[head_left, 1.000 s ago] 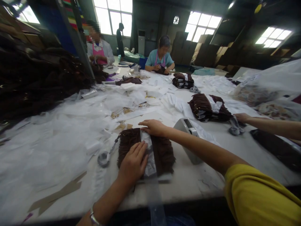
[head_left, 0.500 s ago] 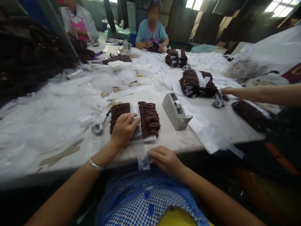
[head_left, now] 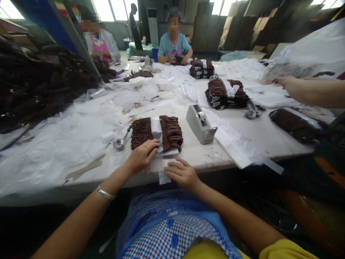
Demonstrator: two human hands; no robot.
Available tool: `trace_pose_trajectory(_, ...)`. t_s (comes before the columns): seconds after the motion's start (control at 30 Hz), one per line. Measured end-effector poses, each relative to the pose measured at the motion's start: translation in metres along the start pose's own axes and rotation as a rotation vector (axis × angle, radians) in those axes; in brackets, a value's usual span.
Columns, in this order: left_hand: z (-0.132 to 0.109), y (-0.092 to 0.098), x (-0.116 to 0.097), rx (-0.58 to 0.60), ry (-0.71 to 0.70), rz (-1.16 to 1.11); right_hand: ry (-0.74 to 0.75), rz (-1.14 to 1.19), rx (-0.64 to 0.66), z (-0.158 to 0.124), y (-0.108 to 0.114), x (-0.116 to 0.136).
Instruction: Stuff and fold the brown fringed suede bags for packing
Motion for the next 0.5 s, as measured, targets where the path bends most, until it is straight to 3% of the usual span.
trace_pose_trajectory(0.17,-0.009,-0.004,0.002,0.005,-0.083,-0.036,0.038,0.081,-0.086,0.000,0.004,0.008)
trace_pose_trajectory(0.5,-0.018,-0.009,0.002,-0.039,-0.147,0.051,0.056,0.106,-0.104,-0.004,0.013,0.031)
Point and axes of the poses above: each hand's wrist, its own z-axis towards the middle knuckle, its own y-axis out of the back of the hand, x = y × z, the point moved 8 cm from there along z, towards the middle knuckle, and after that the axes turned 6 degrees about y, right-handed, at the moved point
